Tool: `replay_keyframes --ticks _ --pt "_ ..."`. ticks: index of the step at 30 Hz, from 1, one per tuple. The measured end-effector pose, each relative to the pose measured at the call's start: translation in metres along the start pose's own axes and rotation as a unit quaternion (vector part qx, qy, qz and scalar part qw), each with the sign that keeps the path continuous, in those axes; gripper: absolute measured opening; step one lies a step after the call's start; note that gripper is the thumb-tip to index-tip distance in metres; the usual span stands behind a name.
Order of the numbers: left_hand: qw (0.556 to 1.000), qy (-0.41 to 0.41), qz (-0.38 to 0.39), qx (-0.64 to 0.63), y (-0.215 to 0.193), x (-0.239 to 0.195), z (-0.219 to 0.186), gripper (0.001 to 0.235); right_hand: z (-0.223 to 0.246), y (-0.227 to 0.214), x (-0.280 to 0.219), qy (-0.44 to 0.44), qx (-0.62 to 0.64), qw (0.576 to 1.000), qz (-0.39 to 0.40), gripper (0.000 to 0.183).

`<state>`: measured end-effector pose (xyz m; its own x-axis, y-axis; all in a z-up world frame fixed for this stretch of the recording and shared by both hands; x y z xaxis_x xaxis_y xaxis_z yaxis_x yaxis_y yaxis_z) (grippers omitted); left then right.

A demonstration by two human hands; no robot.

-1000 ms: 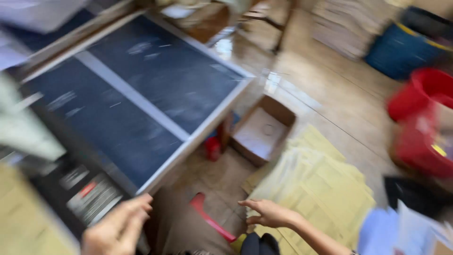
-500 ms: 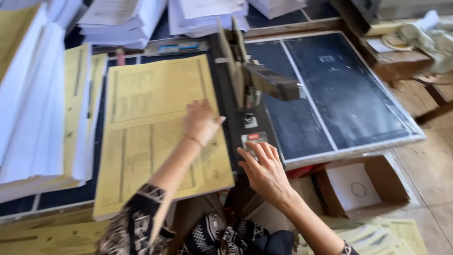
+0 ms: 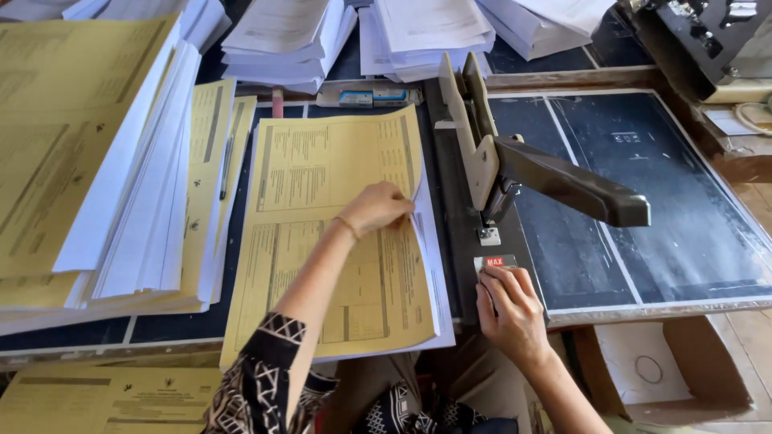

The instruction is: Stapling stacks of yellow paper forms using a heavy-duty manual stapler in a print shop.

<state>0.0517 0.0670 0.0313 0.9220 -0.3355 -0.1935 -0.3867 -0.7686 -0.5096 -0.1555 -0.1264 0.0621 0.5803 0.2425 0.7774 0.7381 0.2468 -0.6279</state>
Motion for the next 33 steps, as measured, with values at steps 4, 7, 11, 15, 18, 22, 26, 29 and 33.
replay_keyframes --ticks 4,7,11,15,18,22,26,29,33 --pt "0.965 -0.020 0.009 -0.260 -0.017 -0.029 -0.003 0.035 0.000 -0.014 0.016 0.037 0.065 0.995 0.072 0.010" --pt "0.940 0.002 0.016 -0.341 -0.023 -0.031 0.002 0.042 0.008 -0.021 0.031 0.096 0.168 0.973 0.122 0.011" --pt "0.967 0.017 0.052 -0.249 -0.029 -0.038 0.001 0.038 0.025 -0.003 0.045 0.198 0.310 0.892 0.263 0.019" --pt "0.968 0.055 0.041 -0.243 -0.028 -0.043 -0.002 0.035 0.031 0.032 0.050 0.311 0.459 0.748 0.365 0.033" --pt "0.963 0.072 0.031 -0.258 -0.025 -0.040 0.004 0.032 0.043 0.038 0.070 0.356 0.458 0.723 0.375 0.032" --pt "0.965 0.064 0.044 -0.251 -0.027 -0.039 0.006 0.032 0.045 0.041 0.071 0.392 0.461 0.705 0.369 0.032" --pt "0.968 0.068 0.050 -0.237 -0.026 -0.039 0.006 0.031 0.044 0.044 0.068 0.395 0.453 0.709 0.369 0.030" --pt "0.968 0.069 0.059 -0.234 -0.026 -0.036 0.008 0.032 0.044 0.042 0.072 0.394 0.454 0.709 0.370 0.030" --pt "0.964 0.047 0.077 -0.252 -0.029 -0.040 0.002 0.033 0.047 0.041 0.076 0.396 0.463 0.704 0.365 0.030"
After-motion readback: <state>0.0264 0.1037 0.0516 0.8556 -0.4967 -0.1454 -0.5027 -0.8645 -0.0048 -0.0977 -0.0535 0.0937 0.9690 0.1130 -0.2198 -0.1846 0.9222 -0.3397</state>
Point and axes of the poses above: each hand's wrist, its own x-axis towards the middle knuckle, its own y-axis out of the palm, z = x × y, the point moved 3 cm from there along x, towards the middle knuckle, and after that the axes turned 11 degrees about -x, right-handed, at the moved point
